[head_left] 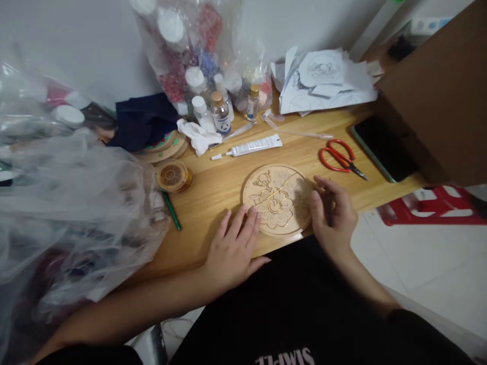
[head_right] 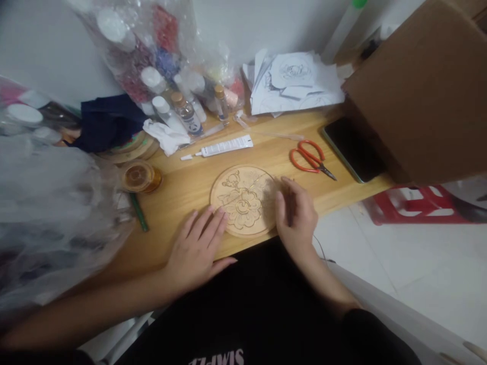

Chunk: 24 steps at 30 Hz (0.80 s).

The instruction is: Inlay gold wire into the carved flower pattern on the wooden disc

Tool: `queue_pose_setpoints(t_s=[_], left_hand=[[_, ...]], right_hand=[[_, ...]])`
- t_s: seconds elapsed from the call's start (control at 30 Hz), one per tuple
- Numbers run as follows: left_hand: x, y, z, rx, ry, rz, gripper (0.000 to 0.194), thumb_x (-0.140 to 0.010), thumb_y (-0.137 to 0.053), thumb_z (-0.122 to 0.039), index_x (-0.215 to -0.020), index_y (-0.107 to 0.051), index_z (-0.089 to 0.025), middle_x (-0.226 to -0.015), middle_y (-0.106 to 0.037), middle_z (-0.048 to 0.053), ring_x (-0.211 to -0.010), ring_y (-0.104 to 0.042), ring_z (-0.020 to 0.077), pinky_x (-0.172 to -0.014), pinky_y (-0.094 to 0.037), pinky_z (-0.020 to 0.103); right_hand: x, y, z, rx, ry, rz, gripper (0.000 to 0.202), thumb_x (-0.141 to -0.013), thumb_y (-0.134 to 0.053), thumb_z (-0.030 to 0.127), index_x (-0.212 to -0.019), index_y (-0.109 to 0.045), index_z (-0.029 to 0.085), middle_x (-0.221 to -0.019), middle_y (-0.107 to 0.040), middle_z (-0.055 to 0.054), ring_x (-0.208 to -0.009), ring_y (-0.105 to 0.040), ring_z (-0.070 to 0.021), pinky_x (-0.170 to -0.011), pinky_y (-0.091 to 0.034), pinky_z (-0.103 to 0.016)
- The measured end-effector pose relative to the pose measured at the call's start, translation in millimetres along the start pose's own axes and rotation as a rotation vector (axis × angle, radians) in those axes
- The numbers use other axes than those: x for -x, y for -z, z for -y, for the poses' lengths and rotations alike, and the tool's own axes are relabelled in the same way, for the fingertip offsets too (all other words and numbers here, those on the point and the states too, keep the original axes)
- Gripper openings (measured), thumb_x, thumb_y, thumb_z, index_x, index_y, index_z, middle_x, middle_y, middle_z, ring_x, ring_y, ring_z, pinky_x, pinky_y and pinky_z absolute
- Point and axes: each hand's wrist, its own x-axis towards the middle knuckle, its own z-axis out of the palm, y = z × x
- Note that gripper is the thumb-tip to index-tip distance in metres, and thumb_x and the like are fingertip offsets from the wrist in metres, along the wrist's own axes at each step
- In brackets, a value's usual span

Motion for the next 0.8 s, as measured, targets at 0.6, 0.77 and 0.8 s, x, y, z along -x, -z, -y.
queue_pose_setpoints(t_s=[0.6,0.77,0.8], left_hand=[[1,-6.1,0,0.037,-0.007,-0.031,0.063,-0.098,-0.042,-0.051,-0.138,-0.054,-0.004,-0.144,-0.056,0.013,-0.131,-0.051,0.0319,-0.107,-0.042,0.048],[2,-8.4,-1,0.058,-0.006,-0.047,0.065,-0.093,-0.051,-0.050,-0.137,-0.054,-0.002,-0.145,-0.055,0.016,-0.134,-0.048,0.0324,-0.109,-0.042,0.048],[2,-9.0,-1,0.062,-0.007,-0.047,0.066,-0.093,-0.052,-0.050,-0.137,-0.053,-0.002,-0.145,-0.054,0.016,-0.135,-0.047,0.0327,-0.109,-0.041,0.048]], right_hand=[[-9,1,67,-0.339,-0.282,0.489,0.011,-0.080,-0.076,0.022,-0.089,-0.070,0.019,-0.083,-0.078,-0.001,-0.074,-0.076,-0.0163,-0.067,-0.065,-0.025],[-5,-5,68,-0.154,-0.114,0.439,0.005,-0.085,-0.070,0.024,-0.089,-0.071,0.021,-0.082,-0.074,0.000,-0.073,-0.071,-0.0133,-0.066,-0.061,-0.027],[-3,-8,68,-0.139,-0.079,0.434,0.005,-0.087,-0.068,0.024,-0.090,-0.070,0.021,-0.083,-0.073,-0.001,-0.074,-0.069,-0.0133,-0.067,-0.060,-0.027]])
